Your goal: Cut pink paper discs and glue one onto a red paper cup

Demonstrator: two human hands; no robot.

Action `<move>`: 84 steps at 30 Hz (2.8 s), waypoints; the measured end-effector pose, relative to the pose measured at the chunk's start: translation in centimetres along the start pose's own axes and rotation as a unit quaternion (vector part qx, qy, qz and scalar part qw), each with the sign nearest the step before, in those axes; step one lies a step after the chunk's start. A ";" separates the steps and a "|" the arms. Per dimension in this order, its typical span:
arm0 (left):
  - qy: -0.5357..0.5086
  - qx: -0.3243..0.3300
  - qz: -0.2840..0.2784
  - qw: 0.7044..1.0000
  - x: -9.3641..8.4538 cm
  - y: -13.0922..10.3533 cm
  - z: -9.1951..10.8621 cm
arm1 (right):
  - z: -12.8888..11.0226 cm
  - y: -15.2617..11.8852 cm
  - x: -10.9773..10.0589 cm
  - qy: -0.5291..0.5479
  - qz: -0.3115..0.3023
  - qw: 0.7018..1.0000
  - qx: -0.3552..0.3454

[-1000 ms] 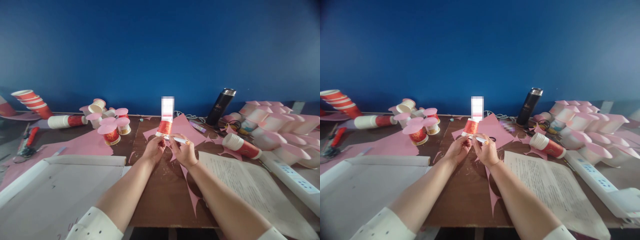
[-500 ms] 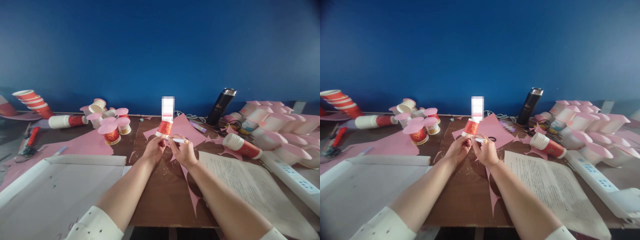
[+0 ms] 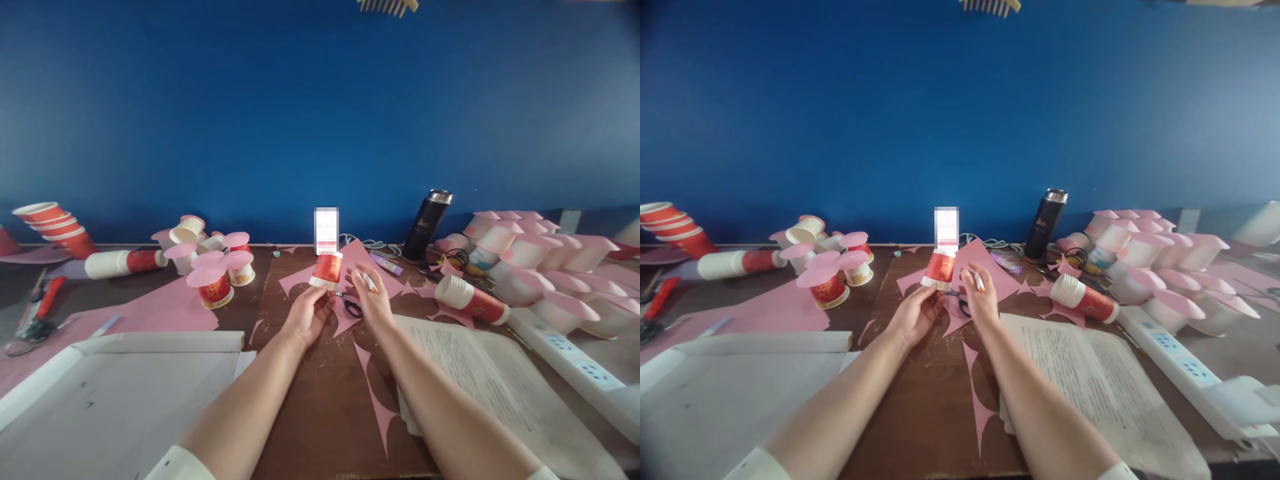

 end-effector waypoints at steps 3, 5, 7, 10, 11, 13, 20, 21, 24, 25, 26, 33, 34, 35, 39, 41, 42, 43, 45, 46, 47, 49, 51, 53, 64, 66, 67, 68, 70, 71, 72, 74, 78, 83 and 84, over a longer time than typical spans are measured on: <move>0.014 -0.026 -0.044 0.999 0.5 -0.5 -0.8 | 0.8 0.1 0.9 0.019 -0.066 0.997 0.021; 0.021 -0.041 -0.063 0.997 0.7 -0.8 -1.1 | 0.8 -0.1 1.4 0.029 -0.082 0.996 0.013; 0.021 -0.052 -0.082 0.995 1.1 -1.1 -1.3 | 0.6 -0.2 1.6 0.048 -0.083 0.995 0.010; 0.002 -0.060 -0.088 0.994 1.5 -1.4 -1.2 | 0.5 0.0 1.8 0.090 -0.079 0.992 0.037; -0.012 -0.063 -0.074 0.995 1.5 -1.4 -1.1 | 0.5 0.1 1.8 0.096 -0.077 0.991 0.046; -0.046 -0.068 -0.033 0.996 1.2 -1.3 -0.9 | 0.6 0.2 1.6 0.093 -0.069 0.992 0.049; -0.101 -0.076 0.001 0.992 0.9 -0.9 -0.6 | 0.5 -0.1 1.2 -0.001 -0.044 0.997 -0.061; -0.102 -0.075 0.001 0.992 0.9 -0.8 -0.6 | 0.5 -0.1 1.2 -0.006 -0.040 0.997 -0.067; -0.105 -0.060 0.014 0.993 0.7 -0.7 -0.4 | 0.6 0.0 1.1 -0.010 -0.030 0.998 -0.058; -0.105 -0.051 0.021 0.993 0.6 -0.6 -0.2 | 0.5 0.0 0.9 -0.006 -0.018 0.998 -0.057; -0.105 -0.041 0.027 0.993 0.5 -0.5 -0.1 | 0.3 0.1 0.7 0.000 0.001 0.998 -0.064; -0.098 0.000 0.039 0.994 0.1 0.0 0.5 | -3.9 -2.0 -0.6 -0.116 0.067 0.963 -0.233; -0.101 0.002 0.043 0.994 0.1 0.0 0.5 | -4.7 -2.5 -0.5 -0.152 0.061 0.949 -0.269; -0.103 0.005 0.048 0.994 0.0 0.0 0.5 | -5.3 -3.0 -0.4 -0.181 0.053 0.934 -0.302; -0.086 0.017 0.054 0.995 -0.3 0.1 0.4 | -6.6 -4.0 0.1 -0.222 0.026 0.905 -0.363; -0.075 0.023 0.052 0.996 -0.3 0.2 0.4 | -6.7 -4.0 0.3 -0.232 0.018 0.897 -0.376; -0.071 0.026 0.052 0.996 -0.3 0.2 0.4 | -6.7 -3.9 0.4 -0.237 0.014 0.893 -0.382; -0.067 0.029 0.050 0.996 -0.3 0.2 0.4 | -6.7 -3.9 0.5 -0.241 0.009 0.890 -0.387; -0.060 0.034 0.046 0.997 -0.3 0.2 0.4 | -6.6 -3.8 0.7 -0.248 -0.001 0.886 -0.392; -0.056 0.037 0.045 0.997 -0.2 0.2 0.5 | -6.5 -3.8 0.8 -0.250 -0.005 0.884 -0.394; -0.053 0.039 0.044 0.997 -0.2 0.2 0.5 | -6.4 -3.8 0.8 -0.253 -0.007 0.883 -0.395; -0.049 0.046 0.047 0.997 -0.2 0.2 0.7 | -6.4 -3.8 0.9 -0.257 -0.011 0.882 -0.395; -0.047 0.054 0.048 0.996 -0.2 0.2 0.9 | -6.3 -3.9 1.1 -0.263 -0.017 0.879 -0.396; -0.045 0.059 0.045 0.996 -0.2 0.2 0.9 | -6.2 -3.9 1.2 -0.265 -0.022 0.878 -0.399; -0.027 0.056 0.031 0.998 -0.3 0.3 0.6 | -6.0 -3.9 1.4 -0.270 -0.026 0.875 -0.401; -0.026 0.055 0.030 0.998 -0.2 0.4 0.6 | -6.0 -4.0 1.4 -0.273 -0.026 0.874 -0.401; -0.025 0.055 0.030 0.998 -0.2 0.4 0.6 | -6.0 -4.0 1.4 -0.273 -0.025 0.873 -0.404; -0.024 0.055 0.031 0.998 -0.2 0.4 0.6 | -6.0 -4.0 1.4 -0.273 -0.026 0.872 -0.407; -0.019 0.057 0.032 0.998 -0.1 0.3 0.7 | -6.0 -4.1 1.5 -0.271 -0.027 0.871 -0.410; -0.018 0.058 0.033 0.998 0.0 0.3 0.7 | -6.0 -4.1 1.5 -0.272 -0.028 0.871 -0.409; -0.017 0.058 0.034 0.998 0.0 0.2 0.7 | -6.0 -4.1 1.5 -0.273 -0.028 0.871 -0.407; -0.018 0.057 0.037 0.998 0.0 0.2 0.7 | -5.9 -4.0 1.5 -0.275 -0.027 0.874 -0.401; -0.021 0.048 0.032 0.998 -0.2 0.3 0.6 | -5.8 -4.0 1.4 -0.276 -0.022 0.876 -0.396; -0.023 0.040 0.026 0.999 -0.3 0.4 0.4 | -5.8 -3.8 1.3 -0.292 -0.021 0.873 -0.390; -0.023 0.039 0.029 0.999 -0.3 0.4 0.4 | -5.7 -3.8 1.3 -0.295 -0.019 0.872 -0.389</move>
Point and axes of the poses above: each hand's wrist, its own y-axis towards the middle knuckle, its own x-axis out of the palm, z = x × y, the point moved 5 cm from there along y, towards the middle knuckle, and after that the axes turned 12 degrees about -y, right-handed, at the moved point
